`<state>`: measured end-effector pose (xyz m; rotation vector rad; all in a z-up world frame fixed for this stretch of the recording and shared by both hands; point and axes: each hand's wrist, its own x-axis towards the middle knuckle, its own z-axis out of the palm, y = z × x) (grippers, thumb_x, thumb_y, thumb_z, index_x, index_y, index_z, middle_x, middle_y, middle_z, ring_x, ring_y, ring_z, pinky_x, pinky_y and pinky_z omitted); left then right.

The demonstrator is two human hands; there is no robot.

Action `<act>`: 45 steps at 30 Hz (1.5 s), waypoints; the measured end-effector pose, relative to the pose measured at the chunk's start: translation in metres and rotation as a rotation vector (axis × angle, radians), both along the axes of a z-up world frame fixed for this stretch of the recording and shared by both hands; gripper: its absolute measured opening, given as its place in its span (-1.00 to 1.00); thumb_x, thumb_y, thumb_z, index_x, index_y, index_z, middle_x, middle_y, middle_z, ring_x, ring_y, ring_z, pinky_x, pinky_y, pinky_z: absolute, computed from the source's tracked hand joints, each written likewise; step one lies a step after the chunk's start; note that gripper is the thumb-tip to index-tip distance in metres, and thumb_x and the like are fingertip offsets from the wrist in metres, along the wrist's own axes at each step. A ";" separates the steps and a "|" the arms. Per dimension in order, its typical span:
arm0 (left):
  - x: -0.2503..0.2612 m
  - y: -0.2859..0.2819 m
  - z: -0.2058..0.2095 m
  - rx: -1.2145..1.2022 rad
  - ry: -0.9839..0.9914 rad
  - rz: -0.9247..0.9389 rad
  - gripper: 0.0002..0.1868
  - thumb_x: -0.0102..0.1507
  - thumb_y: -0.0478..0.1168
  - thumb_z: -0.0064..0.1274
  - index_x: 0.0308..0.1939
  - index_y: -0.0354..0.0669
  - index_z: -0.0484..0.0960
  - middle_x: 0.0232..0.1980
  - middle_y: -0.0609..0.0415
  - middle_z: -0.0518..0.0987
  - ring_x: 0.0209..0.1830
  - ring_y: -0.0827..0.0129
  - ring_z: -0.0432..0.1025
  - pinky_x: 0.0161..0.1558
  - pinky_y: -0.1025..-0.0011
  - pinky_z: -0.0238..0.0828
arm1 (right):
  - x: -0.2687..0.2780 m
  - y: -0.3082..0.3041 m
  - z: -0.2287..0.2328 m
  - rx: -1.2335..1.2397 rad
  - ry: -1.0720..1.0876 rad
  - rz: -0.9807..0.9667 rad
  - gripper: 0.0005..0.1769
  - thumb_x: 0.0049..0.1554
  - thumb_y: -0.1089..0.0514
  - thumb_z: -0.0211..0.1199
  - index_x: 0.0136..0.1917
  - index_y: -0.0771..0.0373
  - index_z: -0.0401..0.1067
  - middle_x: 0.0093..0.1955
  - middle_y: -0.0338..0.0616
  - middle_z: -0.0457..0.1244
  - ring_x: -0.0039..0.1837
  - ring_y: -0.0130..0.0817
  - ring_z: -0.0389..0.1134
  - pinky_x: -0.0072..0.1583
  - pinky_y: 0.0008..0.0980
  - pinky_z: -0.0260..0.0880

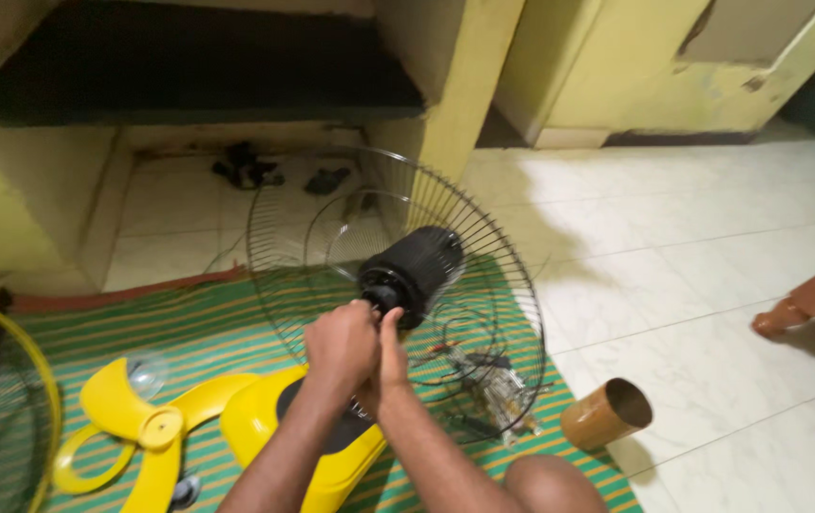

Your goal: The person assembles a yellow pedestal fan by attaching the motor housing to the base, securing the front grill, and mounting the fan blades onto the motor shaft. They then attach the rear grill and tighten the central nut to complete the assembly.

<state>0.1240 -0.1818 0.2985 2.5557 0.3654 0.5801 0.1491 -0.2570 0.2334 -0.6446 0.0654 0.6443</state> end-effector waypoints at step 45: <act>-0.012 -0.001 0.000 -0.001 0.111 0.007 -0.65 0.31 0.02 -0.08 -0.27 -0.18 0.63 -0.27 -0.18 0.67 -0.26 -0.15 0.57 -0.19 -0.08 0.47 | -0.010 -0.004 0.011 0.055 -0.035 0.092 -0.26 0.12 -0.61 0.03 0.18 0.01 0.34 0.14 -0.22 0.30 0.24 -0.23 0.35 0.24 -0.09 0.39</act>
